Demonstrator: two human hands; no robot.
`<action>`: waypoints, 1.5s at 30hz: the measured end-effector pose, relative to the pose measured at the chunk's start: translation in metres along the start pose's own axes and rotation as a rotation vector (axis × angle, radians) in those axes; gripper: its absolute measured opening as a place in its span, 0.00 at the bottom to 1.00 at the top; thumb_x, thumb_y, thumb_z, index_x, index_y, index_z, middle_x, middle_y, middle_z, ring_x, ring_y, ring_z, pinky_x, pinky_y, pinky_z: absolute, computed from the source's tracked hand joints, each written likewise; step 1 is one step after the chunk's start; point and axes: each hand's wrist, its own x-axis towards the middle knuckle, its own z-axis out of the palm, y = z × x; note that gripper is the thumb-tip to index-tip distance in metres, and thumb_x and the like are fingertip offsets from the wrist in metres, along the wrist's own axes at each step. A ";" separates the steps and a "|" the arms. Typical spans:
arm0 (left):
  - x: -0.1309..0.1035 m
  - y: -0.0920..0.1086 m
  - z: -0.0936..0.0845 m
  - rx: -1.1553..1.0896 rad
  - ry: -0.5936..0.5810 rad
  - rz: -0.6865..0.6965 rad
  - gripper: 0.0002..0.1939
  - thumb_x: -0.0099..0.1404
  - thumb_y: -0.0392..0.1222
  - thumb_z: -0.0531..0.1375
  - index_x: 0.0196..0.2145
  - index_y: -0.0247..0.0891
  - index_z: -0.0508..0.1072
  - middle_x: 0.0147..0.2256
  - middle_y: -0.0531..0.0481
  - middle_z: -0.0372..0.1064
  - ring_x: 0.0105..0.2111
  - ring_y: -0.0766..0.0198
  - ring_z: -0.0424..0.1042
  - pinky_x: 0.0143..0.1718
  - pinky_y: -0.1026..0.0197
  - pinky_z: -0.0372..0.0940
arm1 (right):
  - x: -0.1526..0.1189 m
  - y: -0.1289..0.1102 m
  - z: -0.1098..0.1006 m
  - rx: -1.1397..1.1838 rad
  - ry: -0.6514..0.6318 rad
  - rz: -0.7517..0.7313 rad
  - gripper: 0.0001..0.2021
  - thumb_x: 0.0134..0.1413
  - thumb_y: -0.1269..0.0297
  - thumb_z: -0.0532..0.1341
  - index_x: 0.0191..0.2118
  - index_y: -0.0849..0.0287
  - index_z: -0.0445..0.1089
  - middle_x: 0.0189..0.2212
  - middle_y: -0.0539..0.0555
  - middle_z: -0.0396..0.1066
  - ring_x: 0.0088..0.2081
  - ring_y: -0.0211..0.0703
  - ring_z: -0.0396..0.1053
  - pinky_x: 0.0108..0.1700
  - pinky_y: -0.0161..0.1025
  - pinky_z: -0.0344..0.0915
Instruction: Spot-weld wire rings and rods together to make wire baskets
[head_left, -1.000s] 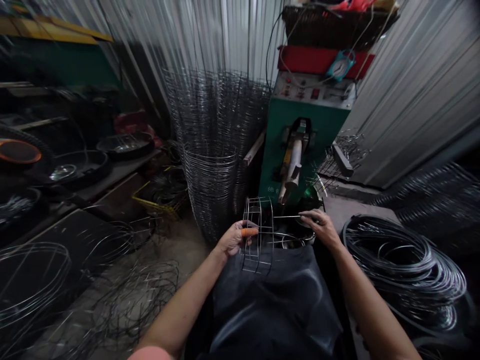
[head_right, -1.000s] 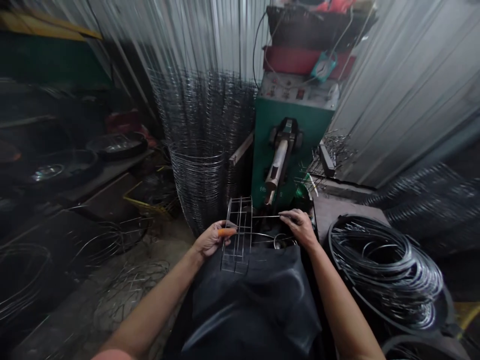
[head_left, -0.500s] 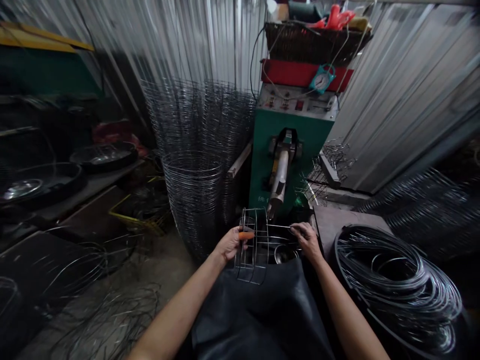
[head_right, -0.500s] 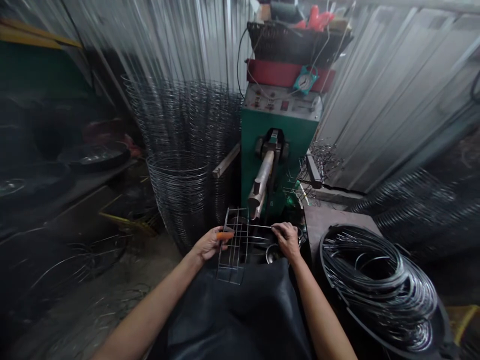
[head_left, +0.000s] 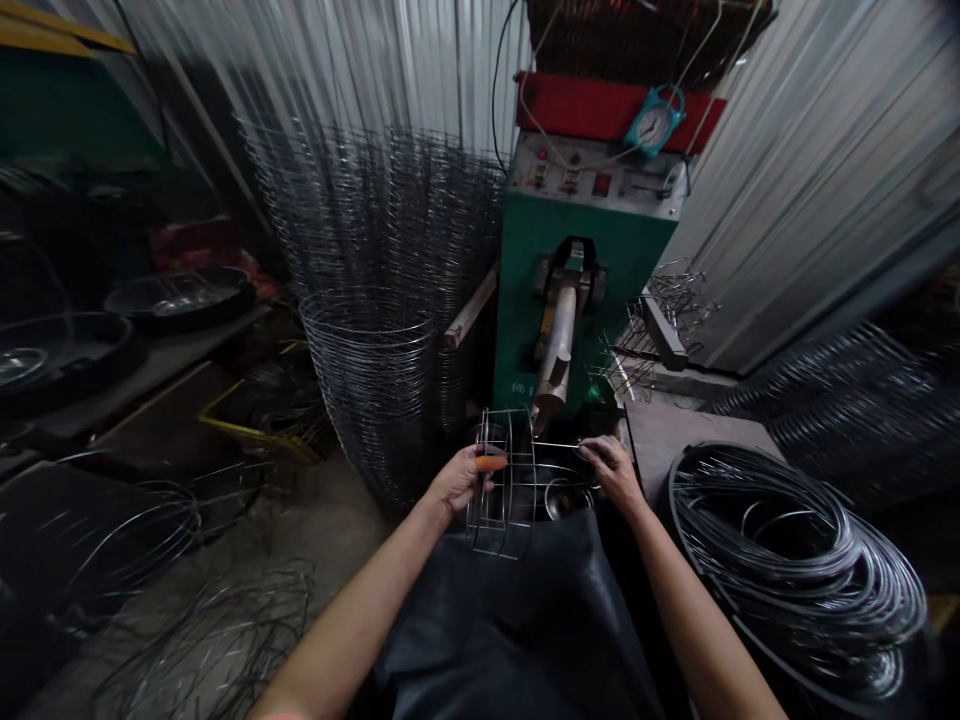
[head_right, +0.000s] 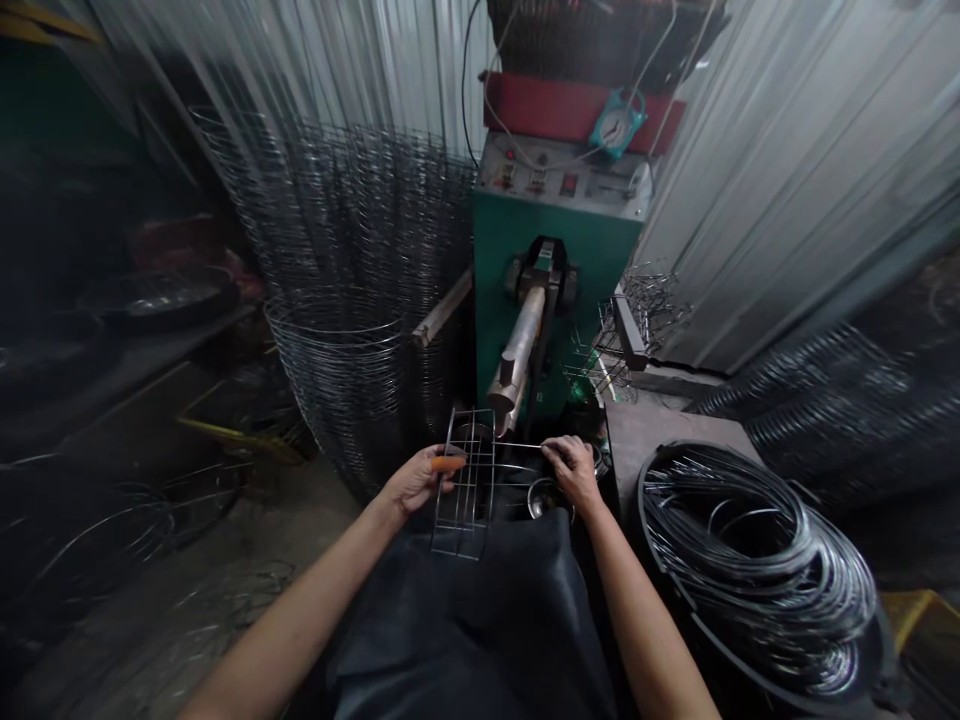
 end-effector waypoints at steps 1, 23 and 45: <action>0.001 0.000 0.000 0.000 -0.003 -0.003 0.17 0.34 0.33 0.69 0.26 0.33 0.70 0.19 0.57 0.61 0.17 0.76 0.56 0.16 0.70 0.54 | 0.000 0.001 0.000 -0.003 -0.002 0.002 0.14 0.56 0.51 0.54 0.32 0.53 0.71 0.30 0.53 0.70 0.37 0.47 0.65 0.42 0.45 0.59; 0.016 0.003 0.002 -0.041 -0.009 0.002 0.16 0.34 0.30 0.68 0.25 0.32 0.71 0.18 0.57 0.60 0.16 0.76 0.55 0.15 0.70 0.53 | 0.010 0.010 0.001 0.045 -0.042 0.097 0.16 0.53 0.48 0.55 0.31 0.55 0.71 0.32 0.54 0.71 0.38 0.48 0.66 0.42 0.45 0.60; 0.022 0.004 0.003 -0.008 -0.031 -0.001 0.16 0.33 0.32 0.70 0.23 0.32 0.71 0.18 0.56 0.60 0.16 0.77 0.54 0.14 0.71 0.50 | -0.004 -0.030 0.003 -0.296 0.154 -0.117 0.14 0.55 0.53 0.57 0.42 0.53 0.71 0.41 0.56 0.68 0.47 0.50 0.61 0.49 0.49 0.55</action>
